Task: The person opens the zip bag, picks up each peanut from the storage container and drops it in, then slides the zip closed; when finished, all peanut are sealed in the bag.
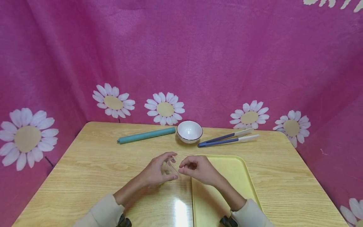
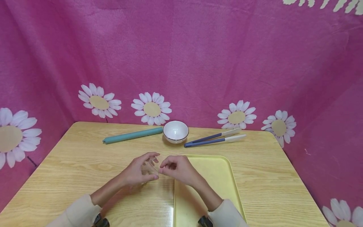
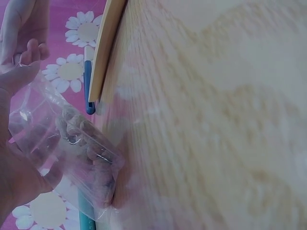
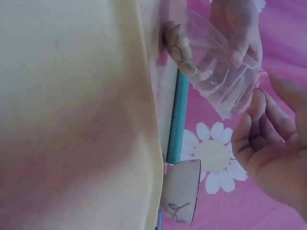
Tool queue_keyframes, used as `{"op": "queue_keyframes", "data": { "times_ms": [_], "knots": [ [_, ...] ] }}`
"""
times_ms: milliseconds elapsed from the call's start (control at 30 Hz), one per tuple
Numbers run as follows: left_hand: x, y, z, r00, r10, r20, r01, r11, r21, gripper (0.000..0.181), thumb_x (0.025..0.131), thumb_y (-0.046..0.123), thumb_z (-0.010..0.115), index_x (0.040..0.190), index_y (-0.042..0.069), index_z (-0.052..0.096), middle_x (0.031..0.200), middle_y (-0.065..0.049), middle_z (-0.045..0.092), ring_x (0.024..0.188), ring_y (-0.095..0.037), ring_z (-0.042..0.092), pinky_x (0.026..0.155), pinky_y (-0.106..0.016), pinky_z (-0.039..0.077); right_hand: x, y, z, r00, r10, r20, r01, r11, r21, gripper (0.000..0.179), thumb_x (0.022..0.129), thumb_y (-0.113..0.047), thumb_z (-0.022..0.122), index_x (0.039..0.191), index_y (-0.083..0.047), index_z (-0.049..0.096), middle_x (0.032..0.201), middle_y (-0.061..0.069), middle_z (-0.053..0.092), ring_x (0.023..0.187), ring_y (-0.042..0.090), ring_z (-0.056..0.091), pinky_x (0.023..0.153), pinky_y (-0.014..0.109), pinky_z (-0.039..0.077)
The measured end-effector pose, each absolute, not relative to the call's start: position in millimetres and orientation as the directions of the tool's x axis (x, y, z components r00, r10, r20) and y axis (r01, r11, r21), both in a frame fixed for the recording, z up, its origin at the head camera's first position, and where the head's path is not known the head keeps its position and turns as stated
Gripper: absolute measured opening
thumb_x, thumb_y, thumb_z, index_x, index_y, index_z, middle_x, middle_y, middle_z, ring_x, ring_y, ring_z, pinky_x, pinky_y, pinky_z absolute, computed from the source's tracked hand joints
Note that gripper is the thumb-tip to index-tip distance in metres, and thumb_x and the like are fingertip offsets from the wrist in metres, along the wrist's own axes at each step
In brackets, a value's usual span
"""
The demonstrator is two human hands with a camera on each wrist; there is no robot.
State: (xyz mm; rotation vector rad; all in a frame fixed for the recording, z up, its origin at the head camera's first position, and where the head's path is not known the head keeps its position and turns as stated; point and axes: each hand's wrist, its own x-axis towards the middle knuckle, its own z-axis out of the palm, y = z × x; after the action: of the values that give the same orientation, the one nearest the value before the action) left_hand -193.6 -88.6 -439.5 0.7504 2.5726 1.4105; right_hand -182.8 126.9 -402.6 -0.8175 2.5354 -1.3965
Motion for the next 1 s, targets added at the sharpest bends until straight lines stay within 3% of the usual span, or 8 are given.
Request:
{"op": "queue_keyframes", "data": {
  "times_ms": [133,333,467,600,767,1000],
  "knots": [
    [-193,-89,-439,-0.868,0.468,0.164,0.393,0.448,0.803,0.07,0.074,0.028,0.08,0.134,0.013,0.047,0.112,-0.001,0.062,0.106,-0.02,0.056,0.09,-0.043,0.043,-182,125,-406,-0.82,-0.56,0.119,-0.388,0.391,-0.834,0.012,0.085,-0.018,0.07,0.087,-0.007,0.07,0.072,0.007,0.066,0.061,0.005,0.055,0.056,0.02,0.047],
    [-191,-88,-438,-0.869,0.453,0.199,0.418,0.458,0.784,0.069,0.073,0.028,0.08,0.133,0.014,0.048,0.108,0.001,0.063,0.104,-0.018,0.057,0.089,-0.041,0.044,-181,122,-409,-0.794,-0.601,0.093,-0.361,0.342,-0.868,0.009,0.088,-0.009,0.064,0.088,-0.003,0.07,0.074,0.015,0.069,0.06,0.023,0.066,0.058,0.04,0.055],
    [-190,-89,-436,-0.872,0.448,0.196,0.413,0.46,0.786,0.07,0.074,0.026,0.081,0.133,0.012,0.048,0.108,-0.002,0.063,0.101,-0.016,0.057,0.089,-0.039,0.045,-181,125,-408,-0.795,-0.599,0.093,-0.374,0.364,-0.853,0.011,0.09,-0.01,0.063,0.088,-0.002,0.07,0.078,0.015,0.071,0.065,0.027,0.068,0.062,0.037,0.056],
    [-189,-94,-433,-0.896,0.406,0.178,0.363,0.44,0.822,0.066,0.077,0.022,0.079,0.134,0.011,0.047,0.107,0.0,0.063,0.1,-0.015,0.056,0.088,-0.038,0.043,-181,132,-405,-0.822,-0.558,0.116,-0.4,0.419,-0.815,0.007,0.088,-0.009,0.065,0.085,-0.005,0.07,0.078,0.01,0.071,0.069,0.017,0.068,0.064,0.025,0.055],
    [-187,-100,-432,-0.917,0.349,0.196,0.337,0.411,0.847,0.046,0.087,0.025,0.068,0.128,0.011,0.053,0.1,0.006,0.064,0.098,-0.013,0.057,0.086,-0.04,0.044,-183,138,-401,-0.86,-0.484,0.161,-0.415,0.481,-0.772,0.003,0.084,-0.012,0.07,0.082,-0.009,0.071,0.076,0.002,0.07,0.068,0.002,0.06,0.065,0.019,0.051],
    [-185,-102,-430,-0.929,0.293,0.226,0.334,0.403,0.852,0.023,0.092,0.033,0.06,0.105,0.016,0.067,0.094,0.009,0.068,0.092,-0.008,0.06,0.088,-0.038,0.045,-185,138,-403,-0.892,-0.407,0.199,-0.402,0.508,-0.762,0.006,0.08,-0.016,0.076,0.079,-0.012,0.071,0.073,-0.001,0.069,0.065,0.002,0.057,0.062,0.02,0.049]
  ]
}}
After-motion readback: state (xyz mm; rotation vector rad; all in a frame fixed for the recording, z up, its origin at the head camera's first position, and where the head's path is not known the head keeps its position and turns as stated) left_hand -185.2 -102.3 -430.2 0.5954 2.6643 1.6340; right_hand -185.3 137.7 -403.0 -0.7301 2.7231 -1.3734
